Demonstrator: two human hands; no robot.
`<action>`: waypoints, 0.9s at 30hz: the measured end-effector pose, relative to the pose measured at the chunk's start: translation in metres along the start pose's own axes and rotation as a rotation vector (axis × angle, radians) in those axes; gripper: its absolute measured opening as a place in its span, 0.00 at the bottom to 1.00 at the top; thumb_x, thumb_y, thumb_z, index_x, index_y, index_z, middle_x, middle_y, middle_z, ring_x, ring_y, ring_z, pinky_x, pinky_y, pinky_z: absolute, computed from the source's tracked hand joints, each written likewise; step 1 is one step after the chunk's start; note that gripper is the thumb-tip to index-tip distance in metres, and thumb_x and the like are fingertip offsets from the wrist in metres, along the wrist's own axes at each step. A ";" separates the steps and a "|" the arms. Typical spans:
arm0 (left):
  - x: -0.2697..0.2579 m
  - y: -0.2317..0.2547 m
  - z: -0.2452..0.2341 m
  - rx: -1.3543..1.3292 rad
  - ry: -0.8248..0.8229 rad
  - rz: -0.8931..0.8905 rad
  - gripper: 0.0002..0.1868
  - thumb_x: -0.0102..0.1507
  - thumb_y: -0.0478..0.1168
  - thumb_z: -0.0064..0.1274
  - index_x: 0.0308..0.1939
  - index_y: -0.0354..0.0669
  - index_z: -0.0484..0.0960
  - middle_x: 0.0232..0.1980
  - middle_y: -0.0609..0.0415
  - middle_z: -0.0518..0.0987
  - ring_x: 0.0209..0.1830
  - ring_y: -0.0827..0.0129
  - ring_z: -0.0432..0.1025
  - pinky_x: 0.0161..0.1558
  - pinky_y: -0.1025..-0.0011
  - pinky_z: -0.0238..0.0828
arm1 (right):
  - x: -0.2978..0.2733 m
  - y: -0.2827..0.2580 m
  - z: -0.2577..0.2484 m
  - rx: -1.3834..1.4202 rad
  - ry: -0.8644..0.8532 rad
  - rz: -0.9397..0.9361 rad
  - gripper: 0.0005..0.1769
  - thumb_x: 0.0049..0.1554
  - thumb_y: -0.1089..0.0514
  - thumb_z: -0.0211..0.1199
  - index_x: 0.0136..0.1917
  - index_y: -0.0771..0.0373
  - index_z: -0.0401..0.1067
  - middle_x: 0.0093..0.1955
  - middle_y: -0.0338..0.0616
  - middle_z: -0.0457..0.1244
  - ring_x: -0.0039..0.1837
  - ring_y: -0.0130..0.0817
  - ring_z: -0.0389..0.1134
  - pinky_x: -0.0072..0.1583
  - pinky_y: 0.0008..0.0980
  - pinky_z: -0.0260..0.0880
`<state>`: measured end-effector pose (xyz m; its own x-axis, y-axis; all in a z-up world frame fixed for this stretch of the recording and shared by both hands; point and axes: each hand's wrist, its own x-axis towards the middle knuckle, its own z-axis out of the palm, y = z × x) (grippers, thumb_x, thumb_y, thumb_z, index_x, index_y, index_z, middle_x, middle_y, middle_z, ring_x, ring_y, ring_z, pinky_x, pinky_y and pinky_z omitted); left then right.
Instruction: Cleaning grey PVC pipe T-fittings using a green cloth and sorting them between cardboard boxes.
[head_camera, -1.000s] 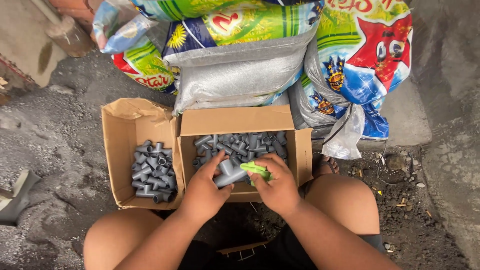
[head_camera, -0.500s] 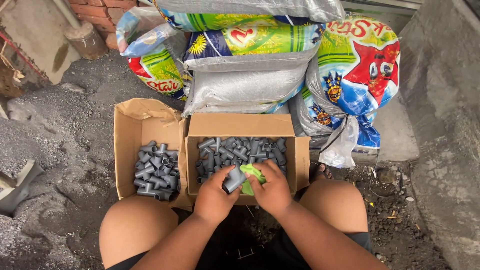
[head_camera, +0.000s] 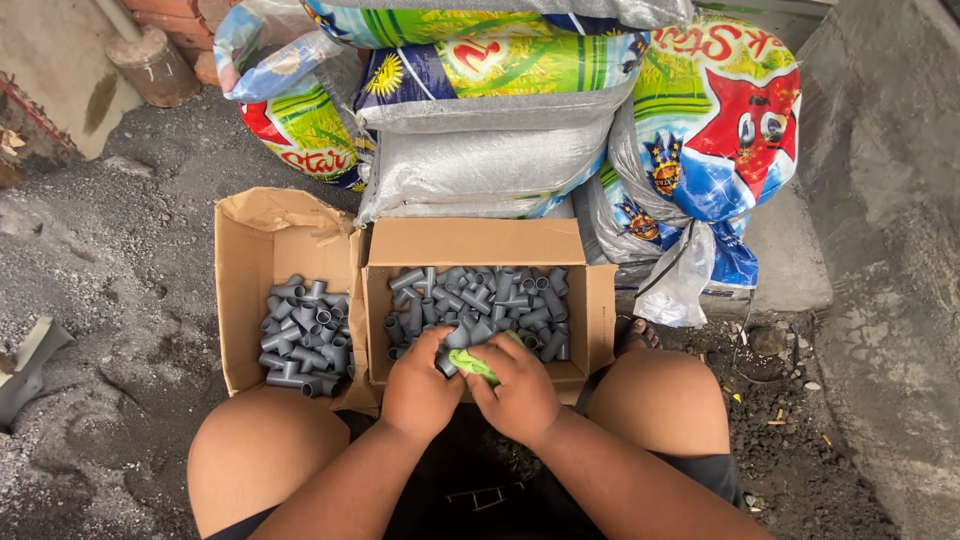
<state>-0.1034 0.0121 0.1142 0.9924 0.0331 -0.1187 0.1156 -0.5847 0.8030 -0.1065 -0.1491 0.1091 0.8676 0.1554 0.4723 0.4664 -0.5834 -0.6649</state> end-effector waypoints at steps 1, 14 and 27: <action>0.000 -0.002 0.001 0.018 -0.007 0.008 0.29 0.58 0.43 0.65 0.63 0.48 0.76 0.53 0.39 0.82 0.53 0.47 0.79 0.48 0.56 0.86 | 0.001 -0.004 0.001 0.007 -0.016 -0.025 0.09 0.53 0.60 0.66 0.49 0.59 0.79 0.42 0.46 0.67 0.36 0.49 0.72 0.36 0.40 0.74; 0.001 0.013 -0.017 0.073 -0.124 0.124 0.35 0.61 0.35 0.59 0.70 0.40 0.62 0.57 0.30 0.76 0.51 0.40 0.79 0.44 0.51 0.87 | 0.002 0.014 0.006 -0.024 -0.068 -0.080 0.10 0.57 0.59 0.64 0.53 0.61 0.77 0.43 0.51 0.67 0.34 0.50 0.71 0.33 0.43 0.75; 0.004 0.016 -0.021 0.025 -0.275 0.044 0.38 0.63 0.40 0.59 0.76 0.46 0.62 0.64 0.35 0.73 0.62 0.43 0.73 0.56 0.53 0.82 | 0.000 0.029 -0.004 0.005 -0.058 -0.060 0.11 0.56 0.60 0.65 0.54 0.58 0.77 0.44 0.49 0.66 0.34 0.52 0.69 0.33 0.45 0.72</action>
<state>-0.0965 0.0201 0.1387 0.9472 -0.2119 -0.2405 0.0677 -0.6009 0.7965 -0.0939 -0.1687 0.0920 0.8464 0.2364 0.4772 0.5189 -0.5679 -0.6389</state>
